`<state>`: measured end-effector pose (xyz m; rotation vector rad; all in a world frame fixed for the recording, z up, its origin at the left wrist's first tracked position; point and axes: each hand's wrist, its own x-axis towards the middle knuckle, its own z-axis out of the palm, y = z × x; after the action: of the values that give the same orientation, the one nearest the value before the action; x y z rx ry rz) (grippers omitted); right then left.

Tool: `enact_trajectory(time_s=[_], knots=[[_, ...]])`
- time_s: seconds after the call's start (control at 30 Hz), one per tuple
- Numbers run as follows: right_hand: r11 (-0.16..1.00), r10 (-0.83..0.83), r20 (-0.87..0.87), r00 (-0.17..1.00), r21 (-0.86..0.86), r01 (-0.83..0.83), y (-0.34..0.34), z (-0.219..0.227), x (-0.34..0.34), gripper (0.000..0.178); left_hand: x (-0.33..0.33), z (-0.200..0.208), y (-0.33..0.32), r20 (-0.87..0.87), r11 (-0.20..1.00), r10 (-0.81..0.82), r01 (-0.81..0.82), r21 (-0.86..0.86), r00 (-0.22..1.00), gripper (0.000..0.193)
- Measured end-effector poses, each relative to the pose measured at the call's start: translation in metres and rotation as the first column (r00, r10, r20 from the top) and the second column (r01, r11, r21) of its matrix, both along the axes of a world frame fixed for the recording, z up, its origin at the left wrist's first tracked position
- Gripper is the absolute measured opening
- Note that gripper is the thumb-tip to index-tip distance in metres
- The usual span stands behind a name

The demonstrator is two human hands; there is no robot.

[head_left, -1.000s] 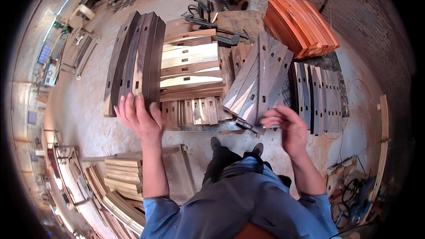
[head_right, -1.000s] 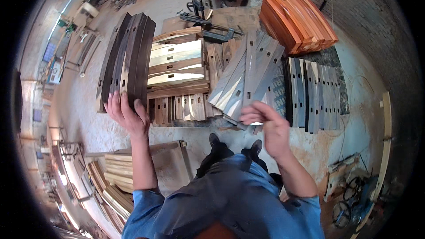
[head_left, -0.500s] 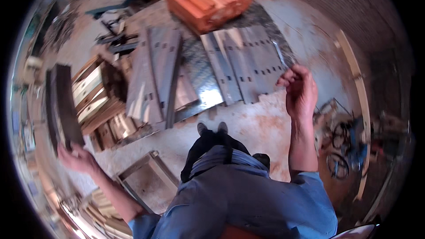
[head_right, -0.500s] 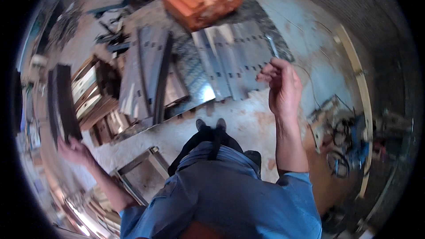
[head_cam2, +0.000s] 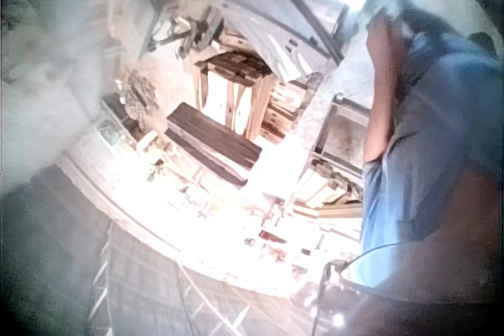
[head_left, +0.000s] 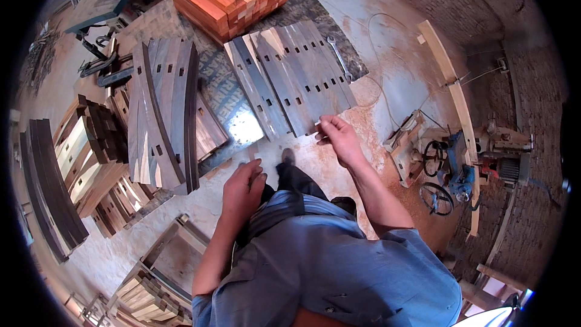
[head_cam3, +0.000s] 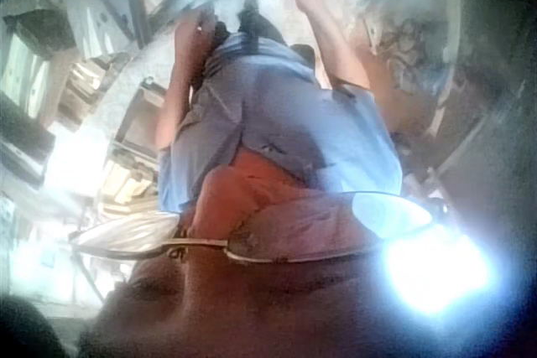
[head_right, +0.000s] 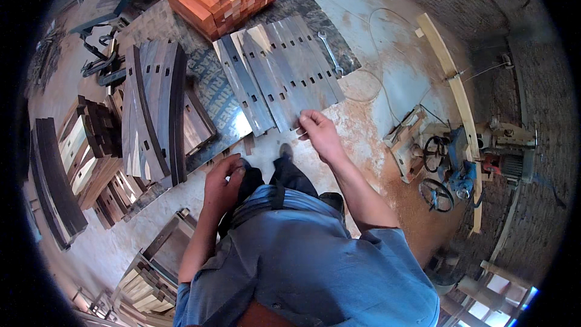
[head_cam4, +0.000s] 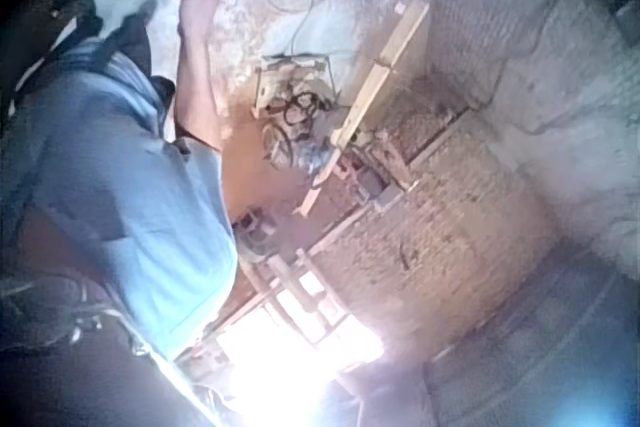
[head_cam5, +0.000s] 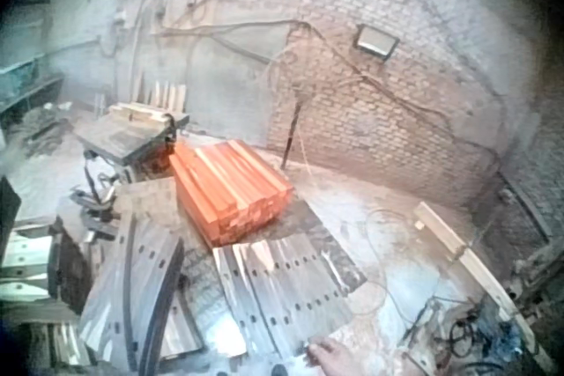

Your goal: The person repeatedly picks up individual curved wooden slats from a pile, briefly inspects them, and places them into a neat stack on the floor. The task involves handling multiple pieces of wood one by one in a workshop environment.

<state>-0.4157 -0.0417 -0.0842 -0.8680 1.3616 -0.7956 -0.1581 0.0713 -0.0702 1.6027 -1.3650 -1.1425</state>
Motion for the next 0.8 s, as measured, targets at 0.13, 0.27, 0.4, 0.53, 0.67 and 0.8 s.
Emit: enact_trajectory(time_s=[0.13,0.27,0.4,0.53,0.67,0.8], knots=[[0.98,0.143,-0.234,0.962,-0.102,-0.17,-0.01,-0.03,-0.012,0.034,-0.021,-0.023,-0.027,0.108,0.985,-0.067,0.049,0.164,0.992,0.042],[0.946,0.29,-0.245,0.925,-0.075,-0.316,-0.027,-0.045,-0.035,0.036,-0.069,-0.057,-0.062,0.102,0.968,-0.001,-0.024,0.248,0.995,0.047],[0.856,0.497,-0.246,0.832,-0.015,-0.516,-0.048,-0.05,-0.058,0.036,-0.113,-0.067,-0.086,0.176,0.925,0.174,-0.223,0.309,0.969,0.054],[0.791,0.608,-0.153,0.779,0.045,-0.61,-0.057,-0.069,-0.068,0.035,-0.131,-0.078,-0.083,-0.094,0.797,0.457,-0.361,0.484,0.884,0.052],[0.69,0.715,-0.165,0.68,0.009,-0.723,-0.067,-0.074,-0.065,0.035,-0.148,-0.092,-0.082,-0.321,0.686,0.708,-0.505,0.524,0.629,0.045],[0.635,0.764,-0.15,0.628,-0.001,-0.773,-0.072,-0.067,-0.06,0.038,-0.154,-0.088,-0.087,-0.333,0.657,0.744,-0.545,0.522,0.579,0.04]])
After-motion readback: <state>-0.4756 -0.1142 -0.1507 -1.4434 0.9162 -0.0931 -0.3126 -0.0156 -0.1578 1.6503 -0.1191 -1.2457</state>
